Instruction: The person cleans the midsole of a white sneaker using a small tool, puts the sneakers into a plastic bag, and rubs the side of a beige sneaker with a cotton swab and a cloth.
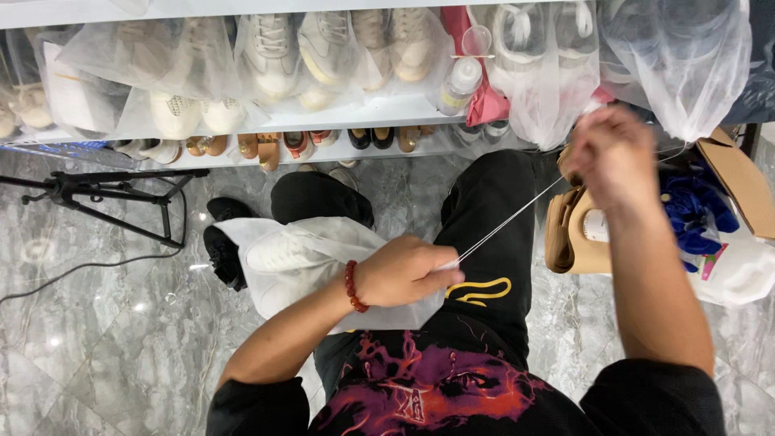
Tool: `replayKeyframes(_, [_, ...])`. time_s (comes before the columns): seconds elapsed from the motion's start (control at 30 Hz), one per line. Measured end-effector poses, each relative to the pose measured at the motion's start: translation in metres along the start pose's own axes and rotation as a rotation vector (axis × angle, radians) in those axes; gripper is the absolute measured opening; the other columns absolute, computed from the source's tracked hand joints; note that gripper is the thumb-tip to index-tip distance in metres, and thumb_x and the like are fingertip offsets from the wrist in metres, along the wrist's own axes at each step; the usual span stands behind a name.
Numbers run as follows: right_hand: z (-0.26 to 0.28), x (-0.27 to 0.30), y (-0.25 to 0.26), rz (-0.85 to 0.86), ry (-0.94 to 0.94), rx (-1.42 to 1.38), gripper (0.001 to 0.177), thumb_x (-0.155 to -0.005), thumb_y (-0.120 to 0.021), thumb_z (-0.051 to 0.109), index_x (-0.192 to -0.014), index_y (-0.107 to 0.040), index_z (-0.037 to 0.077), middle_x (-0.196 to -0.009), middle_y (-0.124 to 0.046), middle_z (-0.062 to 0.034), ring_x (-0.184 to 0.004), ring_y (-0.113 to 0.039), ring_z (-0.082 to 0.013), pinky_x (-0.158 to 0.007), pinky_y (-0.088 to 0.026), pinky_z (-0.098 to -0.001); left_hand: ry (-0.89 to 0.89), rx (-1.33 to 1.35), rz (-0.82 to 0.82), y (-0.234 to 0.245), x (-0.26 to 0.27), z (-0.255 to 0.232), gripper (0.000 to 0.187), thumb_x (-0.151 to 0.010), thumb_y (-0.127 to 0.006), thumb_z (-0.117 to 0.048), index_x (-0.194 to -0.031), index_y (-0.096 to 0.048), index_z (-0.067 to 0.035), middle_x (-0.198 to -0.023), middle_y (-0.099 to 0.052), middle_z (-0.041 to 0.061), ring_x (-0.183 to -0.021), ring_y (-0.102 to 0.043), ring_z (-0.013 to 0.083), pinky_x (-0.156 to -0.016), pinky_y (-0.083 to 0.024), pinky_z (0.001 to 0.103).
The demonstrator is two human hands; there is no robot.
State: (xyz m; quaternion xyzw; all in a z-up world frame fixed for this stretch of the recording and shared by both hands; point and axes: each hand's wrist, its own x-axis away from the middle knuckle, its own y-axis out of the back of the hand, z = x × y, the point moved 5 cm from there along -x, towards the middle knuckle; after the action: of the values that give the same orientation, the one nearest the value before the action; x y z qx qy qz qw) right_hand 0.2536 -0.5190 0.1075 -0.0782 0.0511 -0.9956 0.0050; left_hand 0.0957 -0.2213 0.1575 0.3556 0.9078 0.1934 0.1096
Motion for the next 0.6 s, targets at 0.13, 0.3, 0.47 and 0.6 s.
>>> replayKeyframes(0.13, [-0.056, 0.027, -0.027, 0.085, -0.222, 0.356, 0.03, -0.093, -0.061, 0.008, -0.122, -0.056, 0.002, -0.098, -0.064, -0.0118, -0.076, -0.066, -0.0209, -0.064, -0.056, -0.0338, -0.066, -0.104, -0.099, 0.01, -0.016, -0.017, 0.034, -0.106, -0.056, -0.031, -0.081, -0.056, -0.008, -0.066, -0.06, 0.015, -0.065, -0.064, 0.0369, -0.058, -0.045, 0.05])
replayKeyframes(0.3, [0.032, 0.119, -0.088, 0.741, 0.419, 0.562, 0.093, -0.077, -0.082, 0.022, -0.156, -0.038, 0.001, -0.162, -0.042, -0.0191, -0.154, -0.036, -0.033, -0.123, -0.031, -0.0478, -0.103, -0.174, -0.098, 0.006, -0.029, -0.023, 0.03, -0.105, -0.057, -0.026, -0.082, -0.058, -0.006, -0.067, -0.061, 0.016, -0.068, -0.065, 0.0387, -0.06, -0.046, 0.052])
replayKeyframes(0.47, [-0.024, 0.145, -0.154, 0.957, 0.162, 0.164, 0.101, -0.071, -0.095, 0.026, -0.153, -0.041, 0.003, -0.167, -0.03, -0.0207, -0.15, -0.039, -0.0309, -0.12, -0.038, -0.0474, -0.258, -0.17, -0.335, 0.001, -0.021, -0.044, 0.018, -0.102, -0.06, -0.021, -0.094, -0.063, -0.005, -0.09, -0.066, 0.012, -0.087, -0.069, 0.0325, -0.078, -0.054, 0.047])
replayKeyframes(0.6, [-0.109, 0.159, -0.189, 0.599, -0.312, -0.615, 0.062, -0.104, -0.064, 0.043, -0.14, -0.04, -0.003, -0.148, -0.05, -0.0331, -0.146, -0.049, -0.0445, -0.124, -0.037, -0.0506, -0.37, -0.346, -0.428, -0.004, -0.013, -0.064, 0.011, -0.082, -0.066, -0.019, -0.086, -0.068, -0.009, -0.084, -0.065, 0.006, -0.086, -0.063, 0.0292, -0.084, -0.047, 0.045])
